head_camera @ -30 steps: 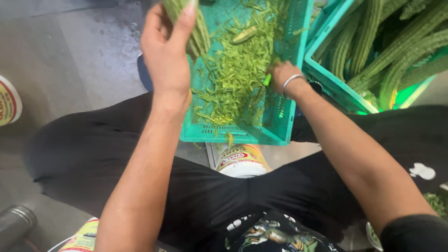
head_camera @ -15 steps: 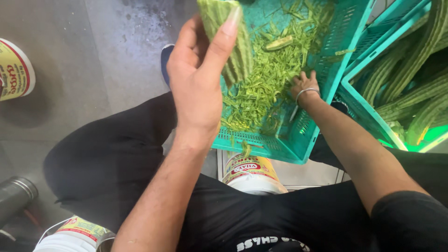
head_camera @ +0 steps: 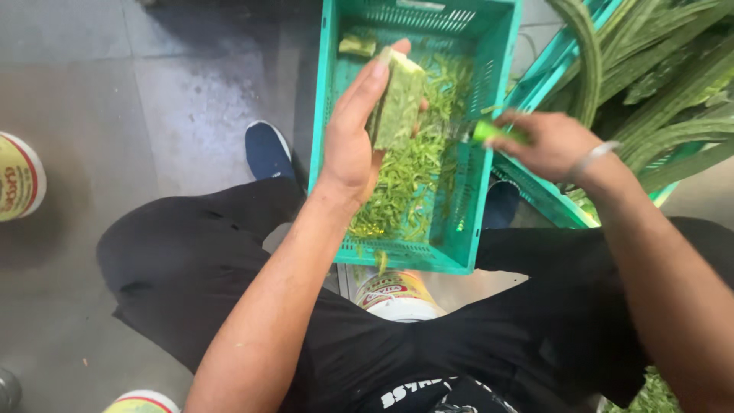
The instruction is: The person sits on the floor and uses a peeler to remove the outer skin of long green vegetables, likely bitter melons. The peels fall into a green crate below. The person handles multiple vegetables one at a time, rotating them to peel all sides.
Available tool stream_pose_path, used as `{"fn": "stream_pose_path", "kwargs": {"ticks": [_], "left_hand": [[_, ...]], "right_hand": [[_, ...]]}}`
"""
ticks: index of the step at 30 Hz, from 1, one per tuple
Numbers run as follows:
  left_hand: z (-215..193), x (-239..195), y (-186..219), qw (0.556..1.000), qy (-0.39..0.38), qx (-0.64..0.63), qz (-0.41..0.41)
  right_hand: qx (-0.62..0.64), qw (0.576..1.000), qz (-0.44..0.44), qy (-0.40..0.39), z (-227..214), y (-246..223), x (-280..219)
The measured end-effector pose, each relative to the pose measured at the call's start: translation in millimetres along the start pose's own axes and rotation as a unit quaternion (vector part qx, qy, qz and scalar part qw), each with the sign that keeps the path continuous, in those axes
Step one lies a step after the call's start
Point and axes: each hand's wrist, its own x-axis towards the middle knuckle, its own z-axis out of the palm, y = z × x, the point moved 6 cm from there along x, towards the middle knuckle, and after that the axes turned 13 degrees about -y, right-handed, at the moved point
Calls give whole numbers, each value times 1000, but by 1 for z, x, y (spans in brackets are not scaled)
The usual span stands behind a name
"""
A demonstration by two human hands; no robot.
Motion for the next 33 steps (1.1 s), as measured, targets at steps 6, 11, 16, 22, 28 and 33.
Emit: {"fn": "stream_pose_path", "kwargs": {"ticks": [6,11,16,22,28,33], "left_hand": [[11,-6,-13,999,-32,-5,-28],[5,-12,-24,997,-19,33,-61],[5,-11,-37,995,-9,43,-89],[-7,-5,-62,995,27,42,-84],[-17,-2,-59,993,101,5,-58],[1,6,-36,998,-22,-60,4]], "right_hand": [[474,802,-358,65,-7,-54,-65],[486,803,-343,31,22,-62,-31],[463,816,-344,38,21,-63,-20],[261,884,-339,191,23,-52,-12],[91,903,-337,249,26,-97,-41],[177,883,-392,189,20,-126,-67]]}}
